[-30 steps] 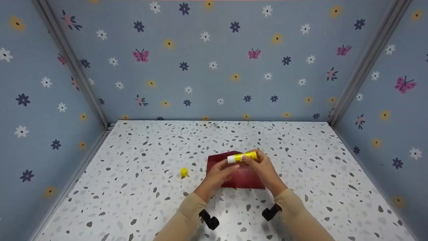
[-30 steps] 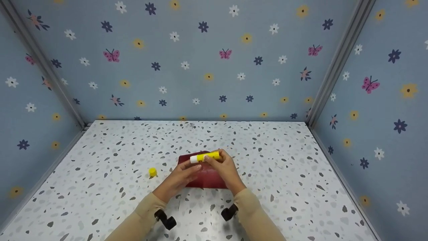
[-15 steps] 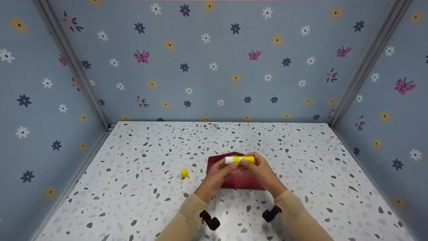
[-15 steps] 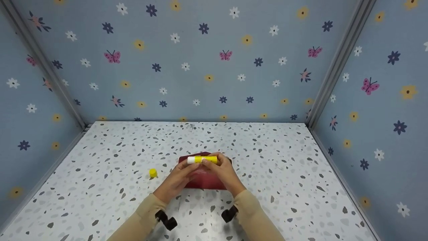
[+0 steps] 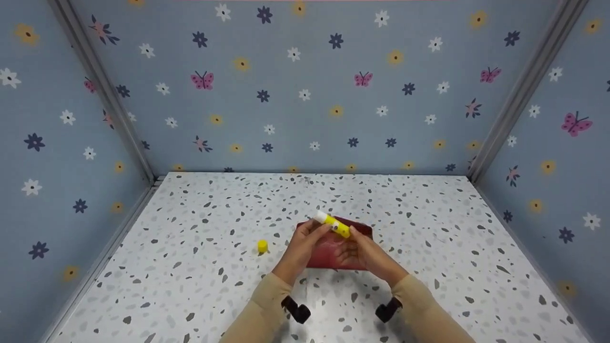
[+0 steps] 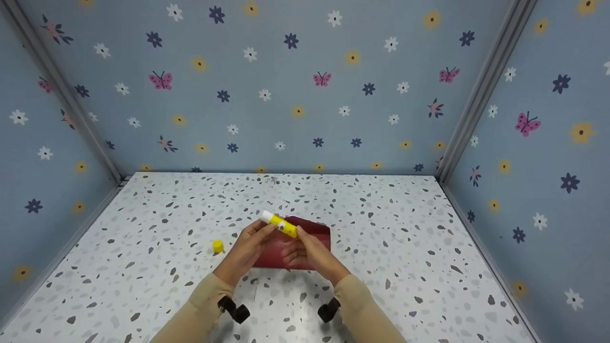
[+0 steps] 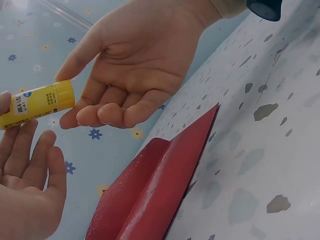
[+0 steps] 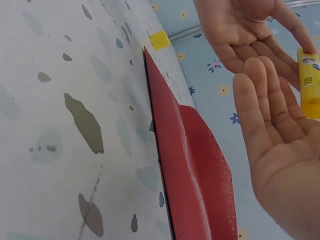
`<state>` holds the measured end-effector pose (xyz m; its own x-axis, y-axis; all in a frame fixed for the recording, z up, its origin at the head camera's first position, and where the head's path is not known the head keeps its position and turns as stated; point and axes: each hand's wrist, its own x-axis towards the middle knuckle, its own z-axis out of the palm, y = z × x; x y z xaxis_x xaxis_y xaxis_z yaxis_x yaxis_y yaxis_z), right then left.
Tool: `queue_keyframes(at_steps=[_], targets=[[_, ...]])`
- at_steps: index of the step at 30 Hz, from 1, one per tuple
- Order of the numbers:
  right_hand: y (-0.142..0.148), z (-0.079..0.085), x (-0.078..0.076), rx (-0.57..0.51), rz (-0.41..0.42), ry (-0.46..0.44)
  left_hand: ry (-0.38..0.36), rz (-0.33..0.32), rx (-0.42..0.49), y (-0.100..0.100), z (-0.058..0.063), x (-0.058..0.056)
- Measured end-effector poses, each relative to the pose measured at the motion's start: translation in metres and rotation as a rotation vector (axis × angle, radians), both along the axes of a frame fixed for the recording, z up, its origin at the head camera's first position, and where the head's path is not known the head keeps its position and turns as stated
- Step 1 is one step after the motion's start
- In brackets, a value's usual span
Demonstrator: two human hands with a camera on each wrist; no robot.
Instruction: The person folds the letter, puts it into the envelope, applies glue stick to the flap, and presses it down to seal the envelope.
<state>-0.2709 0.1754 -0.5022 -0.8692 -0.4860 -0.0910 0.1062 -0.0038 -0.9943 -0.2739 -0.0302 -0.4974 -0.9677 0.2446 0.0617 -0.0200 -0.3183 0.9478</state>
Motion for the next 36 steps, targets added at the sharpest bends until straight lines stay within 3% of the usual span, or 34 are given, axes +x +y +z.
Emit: queue_keyframes(at_steps=[6,13,20,26,30,33,36], targets=[[-0.001,-0.001,0.001,-0.004,0.049,0.039,0.060,-0.039,0.021,-0.002,0.001,0.000],[0.004,-0.003,-0.001,0.005,0.067,0.113,0.077,-0.003,0.025,-0.001,0.000,0.000],[0.003,-0.001,-0.001,0.094,0.005,0.220,0.018,0.070,0.026,0.003,-0.003,0.000],[-0.007,0.000,0.005,0.282,-0.170,0.470,-0.088,0.173,-0.028,0.007,-0.001,0.001],[-0.014,-0.001,0.007,0.348,-0.259,0.589,-0.112,0.229,-0.068,0.010,0.002,0.003],[-0.018,0.006,0.011,0.351,-0.262,0.597,-0.106,0.251,-0.065,0.011,0.002,0.004],[-0.020,0.019,0.019,0.326,-0.230,0.537,-0.100,0.243,-0.052,0.010,0.002,0.003]])
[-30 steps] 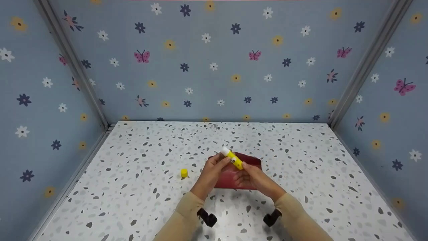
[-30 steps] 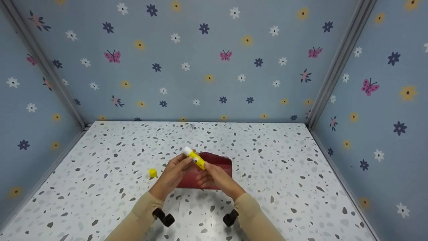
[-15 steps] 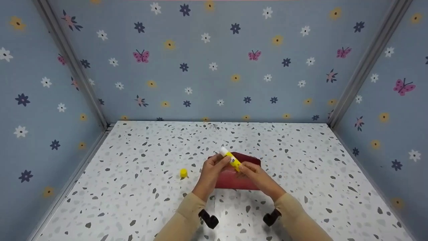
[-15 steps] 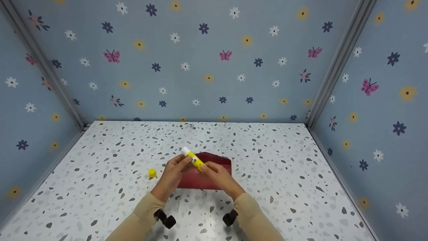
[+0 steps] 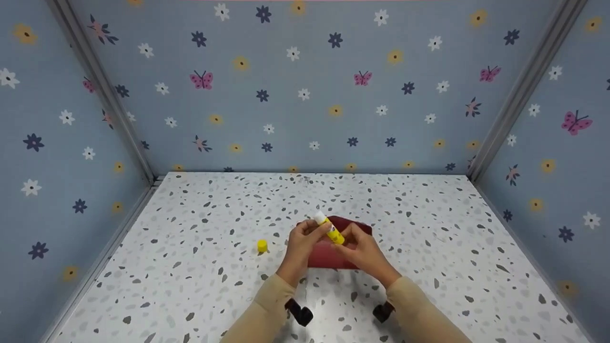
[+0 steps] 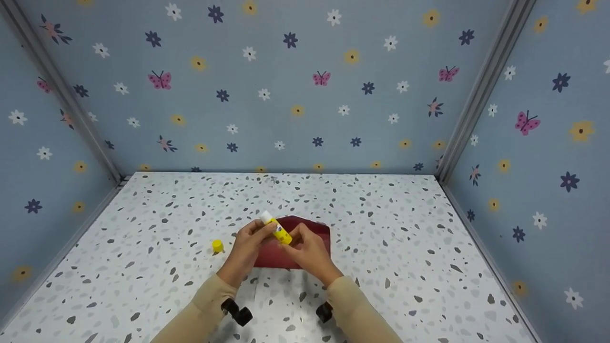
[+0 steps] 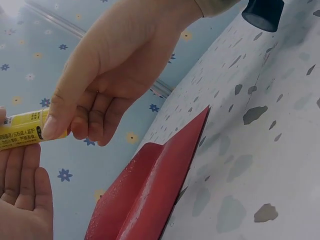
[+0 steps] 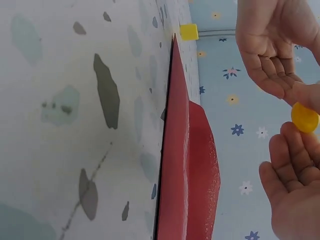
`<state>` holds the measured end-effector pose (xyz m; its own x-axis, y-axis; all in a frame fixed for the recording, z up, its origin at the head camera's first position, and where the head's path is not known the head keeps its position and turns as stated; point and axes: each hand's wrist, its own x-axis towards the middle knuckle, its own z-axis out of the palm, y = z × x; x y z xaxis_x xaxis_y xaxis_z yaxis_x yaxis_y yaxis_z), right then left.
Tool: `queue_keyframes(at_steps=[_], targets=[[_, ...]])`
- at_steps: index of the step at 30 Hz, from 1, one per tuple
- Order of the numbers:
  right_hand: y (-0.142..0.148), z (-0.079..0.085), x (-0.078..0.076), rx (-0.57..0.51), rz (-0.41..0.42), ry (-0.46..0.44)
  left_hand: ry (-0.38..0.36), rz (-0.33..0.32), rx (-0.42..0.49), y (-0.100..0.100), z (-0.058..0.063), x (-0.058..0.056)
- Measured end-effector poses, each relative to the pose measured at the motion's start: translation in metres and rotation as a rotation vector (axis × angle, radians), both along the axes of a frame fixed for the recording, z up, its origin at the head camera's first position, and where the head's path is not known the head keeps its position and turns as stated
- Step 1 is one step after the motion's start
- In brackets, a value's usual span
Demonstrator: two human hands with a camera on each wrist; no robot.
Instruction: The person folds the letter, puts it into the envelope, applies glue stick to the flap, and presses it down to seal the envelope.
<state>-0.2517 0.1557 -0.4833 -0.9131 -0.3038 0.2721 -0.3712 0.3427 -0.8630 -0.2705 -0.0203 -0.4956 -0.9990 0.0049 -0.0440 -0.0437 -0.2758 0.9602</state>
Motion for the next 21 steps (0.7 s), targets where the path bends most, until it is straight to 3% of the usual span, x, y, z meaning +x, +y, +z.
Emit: queue_keyframes(at_steps=[3,6,10,14,21], targets=[[0.001,0.008,0.003,-0.061,0.041,-0.101,0.001,-0.034,0.005,-0.002,0.000,-0.001],[0.007,-0.004,-0.006,-0.124,0.079,-0.200,0.025,-0.084,0.006,-0.005,0.001,0.000],[0.015,-0.020,-0.018,-0.190,0.178,-0.292,0.121,-0.184,0.032,-0.010,-0.002,0.000],[0.020,-0.022,-0.020,-0.247,0.294,-0.356,0.194,-0.290,0.060,-0.014,-0.004,0.000],[0.027,-0.020,-0.019,-0.173,0.377,-0.413,0.200,-0.348,0.039,-0.019,-0.003,0.001]])
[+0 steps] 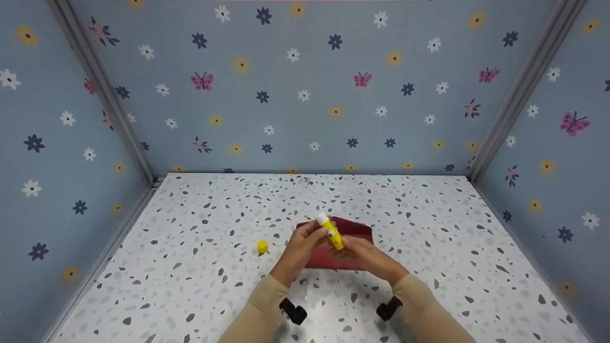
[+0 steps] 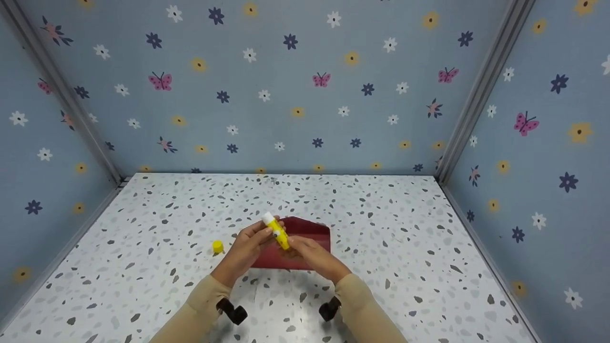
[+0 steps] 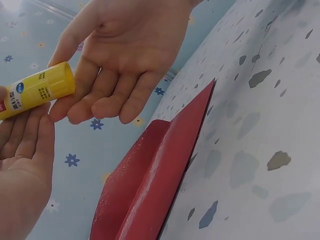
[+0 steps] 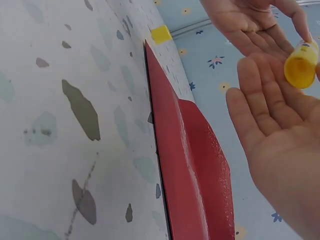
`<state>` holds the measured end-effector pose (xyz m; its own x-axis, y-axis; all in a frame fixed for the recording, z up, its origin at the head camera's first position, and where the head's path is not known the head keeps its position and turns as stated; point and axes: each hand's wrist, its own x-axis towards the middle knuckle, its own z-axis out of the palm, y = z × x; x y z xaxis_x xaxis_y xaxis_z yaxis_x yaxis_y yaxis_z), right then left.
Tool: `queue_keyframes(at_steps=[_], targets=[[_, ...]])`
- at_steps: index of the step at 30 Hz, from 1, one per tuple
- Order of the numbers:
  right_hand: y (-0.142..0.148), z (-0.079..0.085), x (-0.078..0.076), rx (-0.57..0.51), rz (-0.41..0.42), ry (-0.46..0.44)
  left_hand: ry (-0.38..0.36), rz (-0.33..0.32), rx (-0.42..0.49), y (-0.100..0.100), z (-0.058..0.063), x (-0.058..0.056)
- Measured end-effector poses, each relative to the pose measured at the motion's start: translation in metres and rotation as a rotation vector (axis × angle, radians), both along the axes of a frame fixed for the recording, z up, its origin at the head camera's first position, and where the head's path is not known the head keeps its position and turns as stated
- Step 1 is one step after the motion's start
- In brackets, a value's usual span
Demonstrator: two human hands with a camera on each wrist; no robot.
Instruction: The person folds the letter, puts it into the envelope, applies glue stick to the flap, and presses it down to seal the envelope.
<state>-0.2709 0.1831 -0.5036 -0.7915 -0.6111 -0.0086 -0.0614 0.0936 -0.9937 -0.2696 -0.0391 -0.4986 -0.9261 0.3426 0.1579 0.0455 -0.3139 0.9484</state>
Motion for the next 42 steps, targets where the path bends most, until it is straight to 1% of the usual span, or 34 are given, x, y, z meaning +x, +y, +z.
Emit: queue_keyframes(at_steps=[3,9,12,16,20,24,27,30,35,38,42], targets=[[0.001,0.001,0.001,0.036,0.013,0.008,0.001,0.005,-0.006,0.000,-0.002,0.000],[0.000,0.001,-0.001,0.009,0.021,0.043,-0.017,0.028,0.019,0.004,-0.005,-0.001],[-0.002,0.002,0.000,0.065,-0.023,0.070,-0.040,0.070,0.019,0.007,-0.007,-0.001],[-0.006,0.003,0.003,0.151,-0.104,0.091,-0.074,0.138,0.002,0.011,-0.008,0.000],[-0.012,0.002,0.007,0.204,-0.218,0.137,-0.108,0.212,-0.019,0.015,-0.008,0.001],[-0.019,0.002,0.010,0.263,-0.320,0.208,-0.140,0.289,-0.020,0.020,-0.007,0.001],[-0.024,0.003,0.012,0.313,-0.366,0.279,-0.152,0.336,-0.023,0.023,-0.008,0.000],[-0.027,0.004,0.012,0.356,-0.398,0.340,-0.159,0.368,-0.044,0.024,-0.009,-0.001],[-0.028,0.003,0.011,0.400,-0.405,0.365,-0.164,0.387,-0.081,0.024,-0.011,0.000],[-0.027,0.002,0.011,0.402,-0.387,0.376,-0.159,0.387,-0.116,0.023,-0.011,0.000],[-0.025,0.002,0.010,0.379,-0.345,0.374,-0.158,0.374,-0.132,0.022,-0.012,0.000]])
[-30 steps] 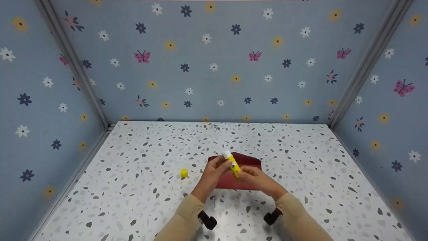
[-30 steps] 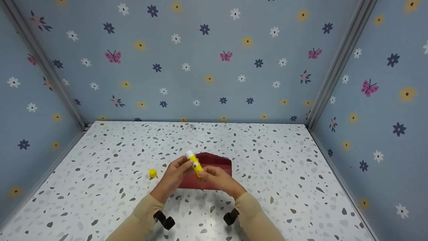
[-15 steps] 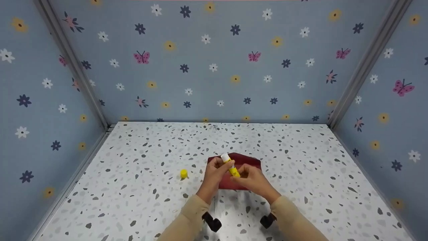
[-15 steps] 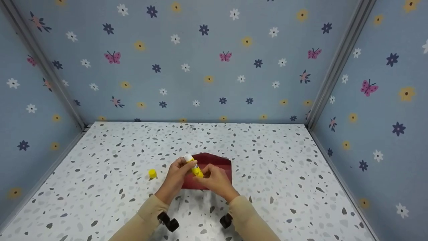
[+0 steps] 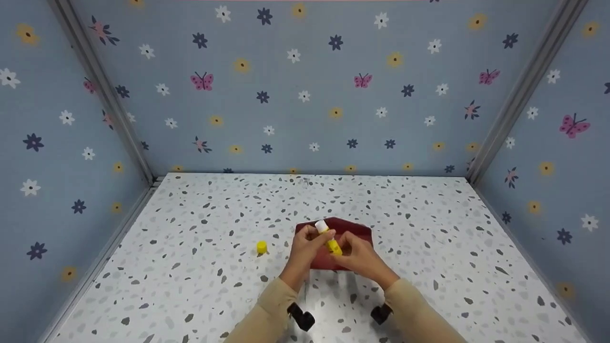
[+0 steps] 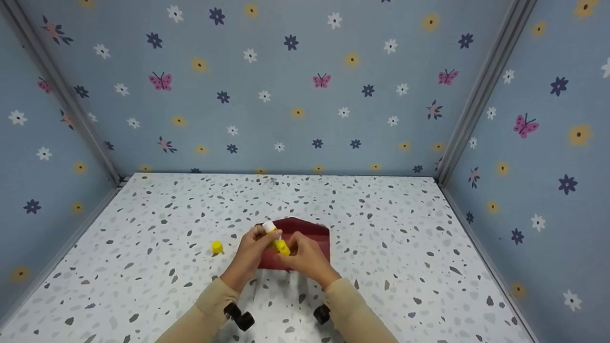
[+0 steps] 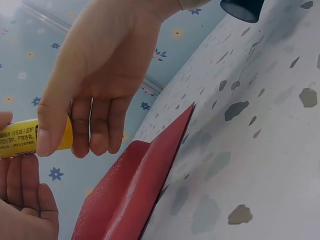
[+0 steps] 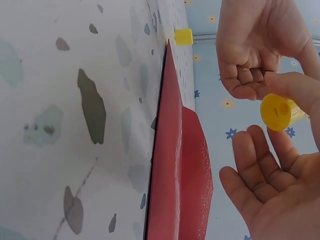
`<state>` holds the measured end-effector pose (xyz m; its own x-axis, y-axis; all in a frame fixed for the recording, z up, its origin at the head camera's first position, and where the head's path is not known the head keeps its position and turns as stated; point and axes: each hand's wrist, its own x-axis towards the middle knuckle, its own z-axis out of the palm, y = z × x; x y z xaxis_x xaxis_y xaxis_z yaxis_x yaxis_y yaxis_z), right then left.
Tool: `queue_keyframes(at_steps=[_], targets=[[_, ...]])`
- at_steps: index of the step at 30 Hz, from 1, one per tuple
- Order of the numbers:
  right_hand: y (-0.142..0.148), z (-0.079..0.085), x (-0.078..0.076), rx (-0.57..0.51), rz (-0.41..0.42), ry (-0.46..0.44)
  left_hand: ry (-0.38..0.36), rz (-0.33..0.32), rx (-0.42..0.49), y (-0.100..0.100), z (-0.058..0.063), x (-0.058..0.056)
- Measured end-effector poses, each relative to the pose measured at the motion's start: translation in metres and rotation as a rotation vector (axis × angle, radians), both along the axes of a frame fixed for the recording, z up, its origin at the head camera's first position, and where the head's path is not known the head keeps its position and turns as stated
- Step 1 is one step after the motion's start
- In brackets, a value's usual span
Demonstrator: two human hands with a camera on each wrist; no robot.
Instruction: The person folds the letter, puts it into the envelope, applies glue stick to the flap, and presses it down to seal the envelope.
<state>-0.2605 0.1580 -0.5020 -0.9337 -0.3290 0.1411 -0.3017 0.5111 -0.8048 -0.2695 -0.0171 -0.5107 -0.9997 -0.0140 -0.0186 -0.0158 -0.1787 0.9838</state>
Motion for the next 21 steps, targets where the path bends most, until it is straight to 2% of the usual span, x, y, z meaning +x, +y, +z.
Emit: queue_keyframes(at_steps=[5,10,15,21], targets=[[0.0021,0.0013,0.0008,-0.046,0.026,-0.041,-0.008,-0.024,0.018,-0.0002,0.0002,0.0001],[0.0025,0.0020,-0.0011,-0.094,0.003,-0.036,-0.022,-0.056,0.025,-0.0026,0.0019,-0.0006],[0.0025,0.0032,-0.0035,-0.107,-0.007,-0.006,-0.008,-0.097,-0.001,-0.0050,0.0019,0.0000],[0.0026,0.0048,-0.0034,-0.133,0.014,-0.017,0.016,-0.127,-0.045,-0.0066,0.0029,0.0008]])
